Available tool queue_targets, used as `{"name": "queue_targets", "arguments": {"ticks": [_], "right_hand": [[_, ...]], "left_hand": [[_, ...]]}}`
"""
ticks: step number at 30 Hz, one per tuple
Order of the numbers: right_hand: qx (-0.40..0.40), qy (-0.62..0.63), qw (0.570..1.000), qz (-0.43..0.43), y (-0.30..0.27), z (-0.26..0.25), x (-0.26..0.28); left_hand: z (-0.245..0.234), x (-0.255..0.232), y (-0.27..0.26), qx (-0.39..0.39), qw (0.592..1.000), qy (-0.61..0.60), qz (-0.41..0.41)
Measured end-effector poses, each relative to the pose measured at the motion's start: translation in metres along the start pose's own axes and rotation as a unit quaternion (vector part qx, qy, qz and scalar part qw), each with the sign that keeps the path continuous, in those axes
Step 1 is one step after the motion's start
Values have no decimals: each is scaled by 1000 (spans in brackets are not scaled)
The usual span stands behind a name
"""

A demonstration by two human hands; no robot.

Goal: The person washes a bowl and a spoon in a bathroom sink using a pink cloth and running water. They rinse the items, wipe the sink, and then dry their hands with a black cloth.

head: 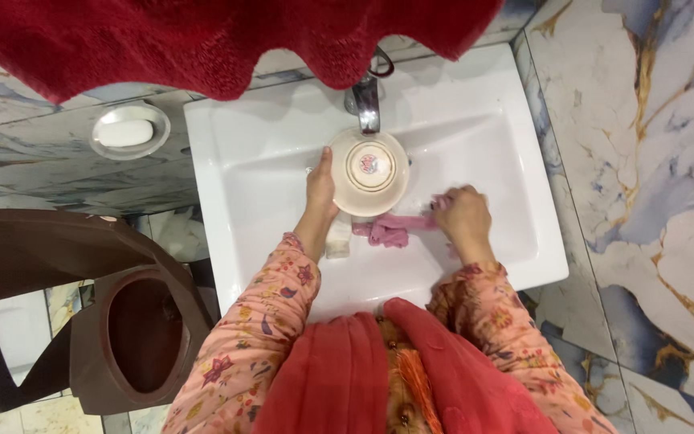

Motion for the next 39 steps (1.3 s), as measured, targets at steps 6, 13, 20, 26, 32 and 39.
{"name": "queue_targets", "arguments": {"ticks": [6,13,20,26,32,39], "right_hand": [[65,251,966,-6,7,12,1],[293,586,735,174,27,63,51],[322,571,745,122,58,102,67],[179,206,949,-156,73,172,74],[31,-215,942,-257,62,200,79],[177,-139,963,-150,61,187,64]], "left_hand": [[0,18,17,52,998,-33,-1],[-26,-19,-3,81,997,-7,4],[-51,-142,-66,36,965,243,88],[-48,-179,-126,32,903,421,75],[-55,-160,-149,45,897,435,66],[-51,-162,-161,76,889,440,97]]}}
Point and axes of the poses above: each hand's wrist, its own y-axis towards the middle knuckle, its own z-axis out of the palm, x = y × z, the point moved 1 cm from there along y, towards the middle knuckle, and after that the axes turned 7 degrees about z, right-handed, at the moved point
